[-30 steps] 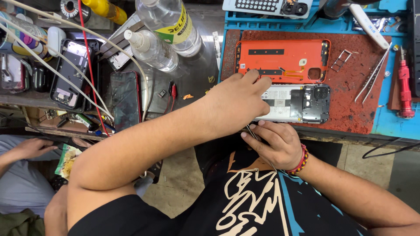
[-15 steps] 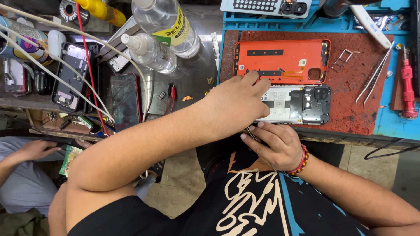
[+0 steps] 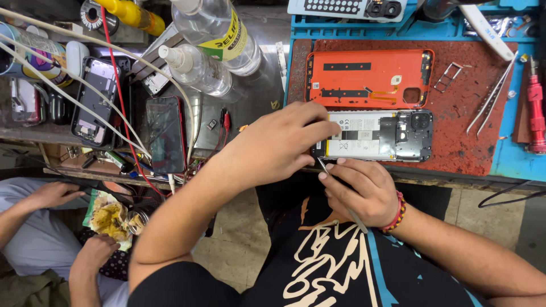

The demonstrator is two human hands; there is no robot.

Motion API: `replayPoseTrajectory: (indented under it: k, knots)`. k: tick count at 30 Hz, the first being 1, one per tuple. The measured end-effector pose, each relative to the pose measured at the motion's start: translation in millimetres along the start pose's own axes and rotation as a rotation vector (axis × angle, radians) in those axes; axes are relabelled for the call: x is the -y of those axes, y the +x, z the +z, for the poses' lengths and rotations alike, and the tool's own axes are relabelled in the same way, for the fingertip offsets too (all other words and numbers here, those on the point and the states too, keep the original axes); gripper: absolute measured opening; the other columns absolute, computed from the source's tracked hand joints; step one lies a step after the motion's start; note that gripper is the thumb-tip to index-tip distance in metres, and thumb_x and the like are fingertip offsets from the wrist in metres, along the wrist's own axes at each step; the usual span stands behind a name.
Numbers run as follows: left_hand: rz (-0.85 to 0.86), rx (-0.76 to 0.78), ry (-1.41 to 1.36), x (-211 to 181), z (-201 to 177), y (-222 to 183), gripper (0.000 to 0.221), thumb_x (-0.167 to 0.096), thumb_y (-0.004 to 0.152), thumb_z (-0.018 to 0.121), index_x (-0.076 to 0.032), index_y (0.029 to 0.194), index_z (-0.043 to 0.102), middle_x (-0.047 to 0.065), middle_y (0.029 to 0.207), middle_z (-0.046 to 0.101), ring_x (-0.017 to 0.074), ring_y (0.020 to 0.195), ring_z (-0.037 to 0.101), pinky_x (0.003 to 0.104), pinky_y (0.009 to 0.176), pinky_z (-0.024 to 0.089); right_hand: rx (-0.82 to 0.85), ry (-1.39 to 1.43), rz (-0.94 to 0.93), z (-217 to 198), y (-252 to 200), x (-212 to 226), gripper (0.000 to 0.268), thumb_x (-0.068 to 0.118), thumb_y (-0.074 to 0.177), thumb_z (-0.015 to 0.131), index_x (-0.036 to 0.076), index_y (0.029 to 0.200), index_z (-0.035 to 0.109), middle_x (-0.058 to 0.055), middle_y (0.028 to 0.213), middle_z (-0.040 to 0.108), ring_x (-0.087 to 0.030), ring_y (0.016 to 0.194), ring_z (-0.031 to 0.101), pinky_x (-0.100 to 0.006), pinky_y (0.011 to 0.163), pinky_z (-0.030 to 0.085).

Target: The person uses a screwdriver and a tool to work on the internal components of a mobile phone on a repair bench.

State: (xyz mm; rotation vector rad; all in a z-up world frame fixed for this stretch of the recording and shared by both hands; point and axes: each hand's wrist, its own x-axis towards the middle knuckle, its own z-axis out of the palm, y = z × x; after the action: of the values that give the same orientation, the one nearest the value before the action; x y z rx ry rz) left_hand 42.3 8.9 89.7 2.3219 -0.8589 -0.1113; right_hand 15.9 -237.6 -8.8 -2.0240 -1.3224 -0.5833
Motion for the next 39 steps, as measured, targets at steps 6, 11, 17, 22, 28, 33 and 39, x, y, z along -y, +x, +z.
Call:
replayPoseTrajectory:
  k: [6,11,17,22,28,33,39]
  knots:
    - [-0.092,-0.162,-0.109,2,18,-24,0.074,-0.011,0.080,0.084,-0.012,0.146,0.051,0.016,0.151,0.050,0.0353,0.137,0.055,0.041,0.111,0.049,-0.016,0.026,0.009,1,4,1,0.037,0.006,0.074,0.080,0.005,0.111,0.072,-0.010,0.114,0.071,-0.028,0.107,0.066,-0.040,0.084,0.055]
    - [-0.105,-0.219,-0.088,11,32,-28,0.079,-0.016,0.082,0.084,-0.014,0.151,0.046,0.015,0.154,0.047,0.0349,0.141,0.052,0.046,0.115,0.044,-0.045,-0.021,-0.051,10,0,-2,0.031,0.008,0.079,0.080,0.006,0.109,0.074,-0.010,0.116,0.071,-0.028,0.107,0.065,-0.039,0.083,0.053]
    - [-0.086,-0.224,-0.112,17,35,-30,0.082,-0.016,0.083,0.083,-0.011,0.154,0.043,0.014,0.155,0.050,0.0333,0.144,0.051,0.046,0.117,0.042,-0.020,-0.205,-0.123,18,-7,-1,0.027,0.010,0.089,0.073,0.007,0.116,0.078,-0.006,0.122,0.069,-0.024,0.113,0.059,-0.036,0.087,0.051]
    - [-0.077,-0.219,-0.120,16,33,-32,0.080,-0.014,0.084,0.082,-0.010,0.153,0.043,0.013,0.151,0.056,0.0311,0.139,0.056,0.044,0.116,0.043,-0.001,-0.240,-0.101,22,-11,1,0.032,0.013,0.091,0.072,0.012,0.122,0.079,-0.003,0.128,0.065,-0.024,0.119,0.055,-0.036,0.093,0.049]
    - [-0.049,-0.233,-0.119,12,30,-31,0.080,-0.013,0.086,0.080,-0.007,0.155,0.040,0.014,0.149,0.058,0.0320,0.136,0.058,0.044,0.115,0.043,-0.007,-0.284,-0.091,27,-15,3,0.031,0.017,0.096,0.073,0.017,0.127,0.078,-0.001,0.131,0.062,-0.022,0.123,0.052,-0.036,0.100,0.045]
    - [-0.084,-0.225,-0.147,11,30,-32,0.080,-0.012,0.087,0.078,-0.006,0.157,0.039,0.014,0.144,0.060,0.0316,0.130,0.061,0.043,0.115,0.044,0.005,-0.286,-0.082,25,-14,3,0.032,0.017,0.095,0.073,0.017,0.126,0.078,-0.001,0.131,0.063,-0.022,0.122,0.053,-0.035,0.099,0.044]
    - [-0.084,-0.230,-0.138,10,32,-33,0.080,-0.012,0.087,0.078,-0.007,0.157,0.038,0.014,0.147,0.059,0.0311,0.133,0.060,0.043,0.116,0.043,0.027,-0.219,-0.039,16,-5,8,0.033,0.013,0.090,0.076,0.012,0.124,0.077,-0.005,0.130,0.065,-0.025,0.120,0.055,-0.038,0.096,0.046]
